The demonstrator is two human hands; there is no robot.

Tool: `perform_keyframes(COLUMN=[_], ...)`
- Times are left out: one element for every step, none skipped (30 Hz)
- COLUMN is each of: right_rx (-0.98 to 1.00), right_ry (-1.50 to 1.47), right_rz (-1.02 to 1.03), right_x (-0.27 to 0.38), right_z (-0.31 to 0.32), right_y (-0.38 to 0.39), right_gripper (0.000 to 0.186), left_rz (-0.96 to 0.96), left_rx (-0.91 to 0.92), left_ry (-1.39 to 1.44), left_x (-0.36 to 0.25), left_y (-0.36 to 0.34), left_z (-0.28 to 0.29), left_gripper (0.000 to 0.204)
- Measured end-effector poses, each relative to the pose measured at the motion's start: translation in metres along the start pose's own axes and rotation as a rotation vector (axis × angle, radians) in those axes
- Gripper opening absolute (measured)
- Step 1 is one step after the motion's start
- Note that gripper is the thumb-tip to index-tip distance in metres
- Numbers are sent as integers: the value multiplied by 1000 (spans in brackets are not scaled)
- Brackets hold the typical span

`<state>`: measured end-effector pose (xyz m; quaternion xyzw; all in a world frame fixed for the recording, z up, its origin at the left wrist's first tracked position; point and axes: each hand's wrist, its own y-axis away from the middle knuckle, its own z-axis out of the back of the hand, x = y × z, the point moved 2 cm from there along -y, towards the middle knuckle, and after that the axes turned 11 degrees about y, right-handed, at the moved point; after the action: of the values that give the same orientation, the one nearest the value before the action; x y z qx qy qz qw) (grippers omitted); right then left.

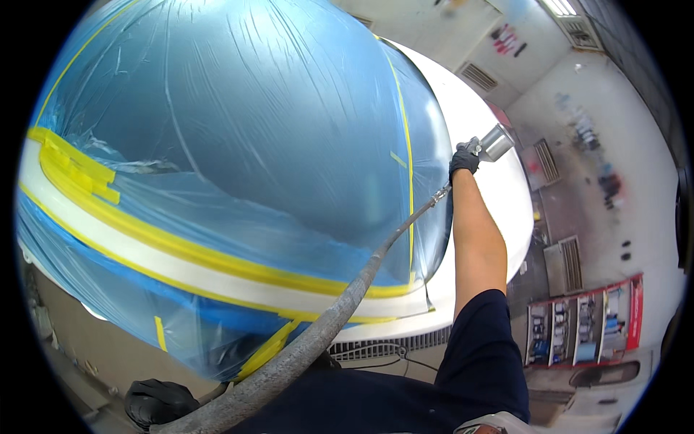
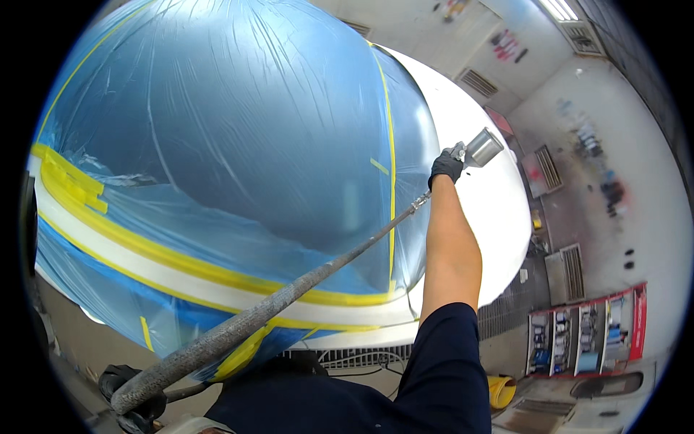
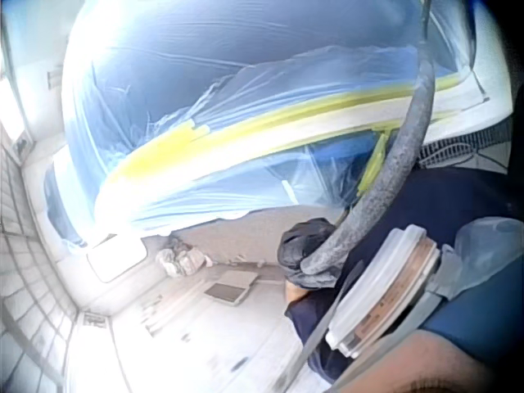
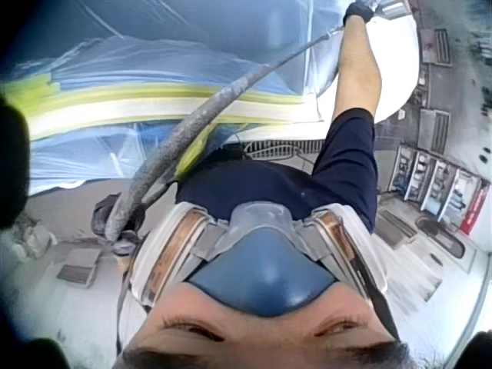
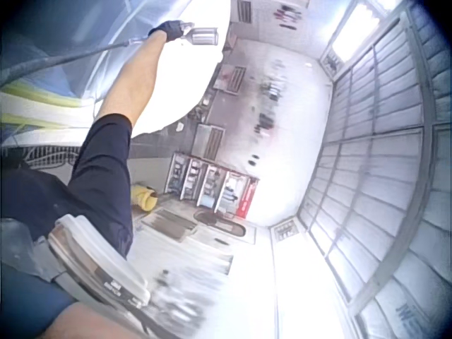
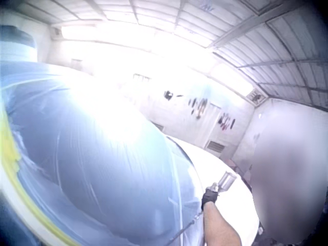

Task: The person uses a spray gun to apply white paint to a car's hood and front fenders inside a paint booth. The vehicle is masked with blue plastic and yellow tape to protect adjacent areas. The person moves around the front of the car, spraying the hood, fenders, and bumper in smooth, overlapping passes.

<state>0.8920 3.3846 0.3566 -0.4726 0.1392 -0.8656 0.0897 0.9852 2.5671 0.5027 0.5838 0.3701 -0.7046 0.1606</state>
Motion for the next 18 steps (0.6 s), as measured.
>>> perform_keyframes(right_rx=[73, -24, -41, -58, -74, -40, 38, -21, -93, -70, -6, 55, -14, 1, 14, -14, -44, -22], right_ry=[108, 15, -2, -19, -36, -7, 55, 8, -35, -25, -125, -221, -250, -279, -308, -337, -365, -442], right_rz=[-113, -140, -141, -142, -144, -238, -92, -140, -174, -147, -211, -278, -267, -283, -299, -351, -398, -525], right_x=[8, -9, -8, -10, -11, -21, -5, -29, -54, -53, -39, -17, -31, -22, -14, -20, -27, 15], right_z=[29, 35, 50, 64, 77, 93, 97, 122, 163, 168, 159, 153, 184, 192, 197, 216, 237, 227], right_y=[25, 30, 50, 73, 95, 108, 157, 142, 113, 135, 182, 234, 226, 256, 287, 299, 309, 369], right_gripper=[45, 46, 45, 43, 42, 38, 37, 37, 36, 38, 40, 42, 40, 37, 34, 30, 26, 23], left_rz=[22, 48, 87, 130, 183, 248, 335, 375, 393, 268, 149, 85, 17, -27, -61, -95, -127, -139], left_rx=[-31, -63, -102, -146, -187, -236, -320, -325, -309, -261, -225, -206, -142, -100, -55, 4, 67, 100], left_ry=[-21, -41, -76, -109, -143, -152, -183, -146, -81, -134, -215, -229, -135, -77, -5, 92, 200, 238], left_x=[2, 4, 3, 2, -1, -1, -7, 1, 15, 15, 9, 1, 6, 3, 0, 1, 3, -6], left_y=[21, 43, 65, 86, 109, 133, 165, 174, 180, 187, 195, 199, 192, 188, 183, 175, 166, 165], left_z=[18, 36, 55, 75, 94, 113, 132, 157, 178, 196, 212, 229, 245, 259, 271, 282, 291, 300], left_gripper=[43, 43, 42, 42, 42, 43, 43, 44, 45, 46, 48, 46, 44, 43, 41, 40, 38, 37])
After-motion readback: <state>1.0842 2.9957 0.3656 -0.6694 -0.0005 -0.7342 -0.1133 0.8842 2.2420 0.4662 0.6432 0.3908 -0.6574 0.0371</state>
